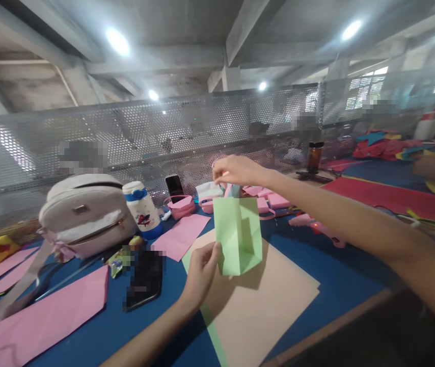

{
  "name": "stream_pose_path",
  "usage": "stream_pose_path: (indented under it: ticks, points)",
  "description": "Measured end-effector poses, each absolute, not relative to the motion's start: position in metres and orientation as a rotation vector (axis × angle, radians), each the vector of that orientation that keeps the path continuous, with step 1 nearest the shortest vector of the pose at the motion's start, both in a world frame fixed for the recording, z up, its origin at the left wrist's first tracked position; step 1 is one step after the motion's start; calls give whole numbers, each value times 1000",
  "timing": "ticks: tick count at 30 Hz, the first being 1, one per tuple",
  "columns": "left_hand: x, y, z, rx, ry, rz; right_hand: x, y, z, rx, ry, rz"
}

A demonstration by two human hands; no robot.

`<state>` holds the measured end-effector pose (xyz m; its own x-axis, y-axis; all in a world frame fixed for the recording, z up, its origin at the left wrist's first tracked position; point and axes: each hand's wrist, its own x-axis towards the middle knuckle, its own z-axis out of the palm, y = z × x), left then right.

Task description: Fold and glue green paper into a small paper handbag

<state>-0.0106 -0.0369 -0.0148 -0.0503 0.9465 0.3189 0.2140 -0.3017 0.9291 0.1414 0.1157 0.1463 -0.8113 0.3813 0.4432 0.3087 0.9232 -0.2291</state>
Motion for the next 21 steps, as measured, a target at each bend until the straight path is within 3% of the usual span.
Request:
stream_pose_path:
  ticks: [3,7,14,21]
  points:
    - [-13,-33,-19,1443,1222,1493,152,93,125,-604,-2301,233]
    - [-15,-30,-22,1273,1148,1568,159,55,73,-724,-2397,281]
    - [-12,-31,-24,1078,1099,1633,147,39,10,-512,-2338,512]
    - [-9,-31,-28,959,1085,1661,145,35,-10,-427,-2350,238]
